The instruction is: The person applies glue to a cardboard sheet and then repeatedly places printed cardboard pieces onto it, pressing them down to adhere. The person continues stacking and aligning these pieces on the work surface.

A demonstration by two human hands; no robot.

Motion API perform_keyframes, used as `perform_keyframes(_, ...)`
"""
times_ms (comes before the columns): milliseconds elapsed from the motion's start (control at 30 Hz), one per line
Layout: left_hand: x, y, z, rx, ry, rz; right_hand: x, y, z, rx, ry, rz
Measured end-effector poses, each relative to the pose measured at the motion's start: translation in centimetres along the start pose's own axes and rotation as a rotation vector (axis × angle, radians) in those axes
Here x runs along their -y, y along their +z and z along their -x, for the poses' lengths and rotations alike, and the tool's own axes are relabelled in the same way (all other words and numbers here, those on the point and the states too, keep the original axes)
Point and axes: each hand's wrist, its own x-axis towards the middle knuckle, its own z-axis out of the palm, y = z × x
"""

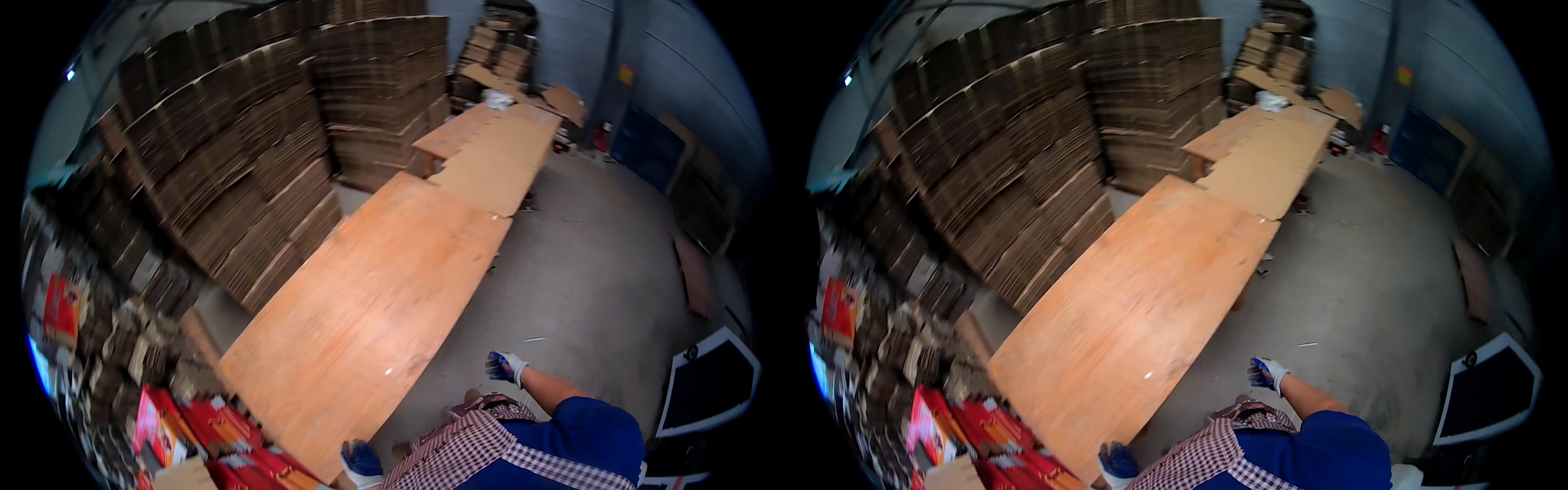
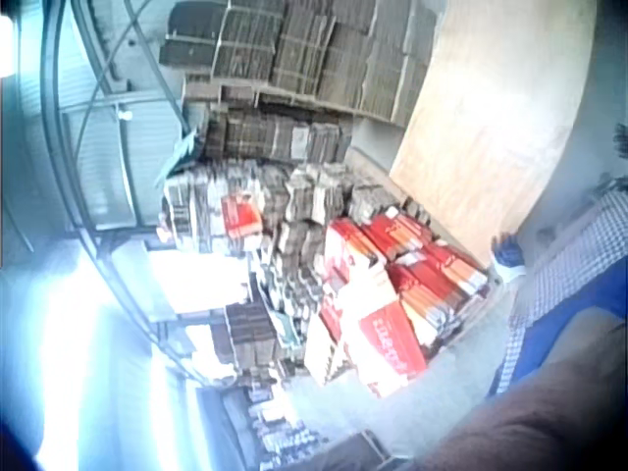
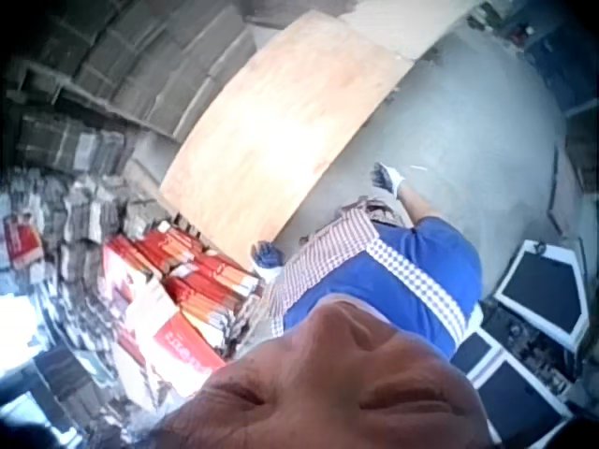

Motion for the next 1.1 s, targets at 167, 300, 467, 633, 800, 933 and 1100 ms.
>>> perform_keyframes(167, 13.9, 13.8, -0.9, 0.268, -0.213, -0.622, 1.9, -9.1, -0.9, -0.121, 0.017, 0.343)
perform_keyframes(300, 21.9, 22.4, -3.4, 0.243, -0.374, -0.572, 10.1, -12.9, -4.6, -0.289, -0.459, 0.924)
perform_keyframes(467, 24.9, 28.7, -3.4, 0.23, -0.334, -0.671, 24.7, -6.2, -5.9, -0.312, -0.67, 0.998)
perform_keyframes(633, 27.5, 31.4, -7.2, 0.159, -0.31, -0.711, 38.9, -1.2, -10.4, -0.417, -0.779, 1.316)
perform_keyframes(800, 28.2, 31.5, -12.5, 0.11, -0.228, -0.664, 50.3, 4.9, -14.6, -0.381, -0.72, 1.519)
perform_keyframes(933, 29.7, 35.1, -13.0, 0.084, -0.19, -0.614, 52.7, 4.8, -22.6, -0.447, -0.769, 1.607)
perform_keyframes(1100, 29.6, 30.9, -19.9, 0.105, -0.242, -0.541, 50.6, 7.0, -23.5, -0.356, -0.82, 1.686)
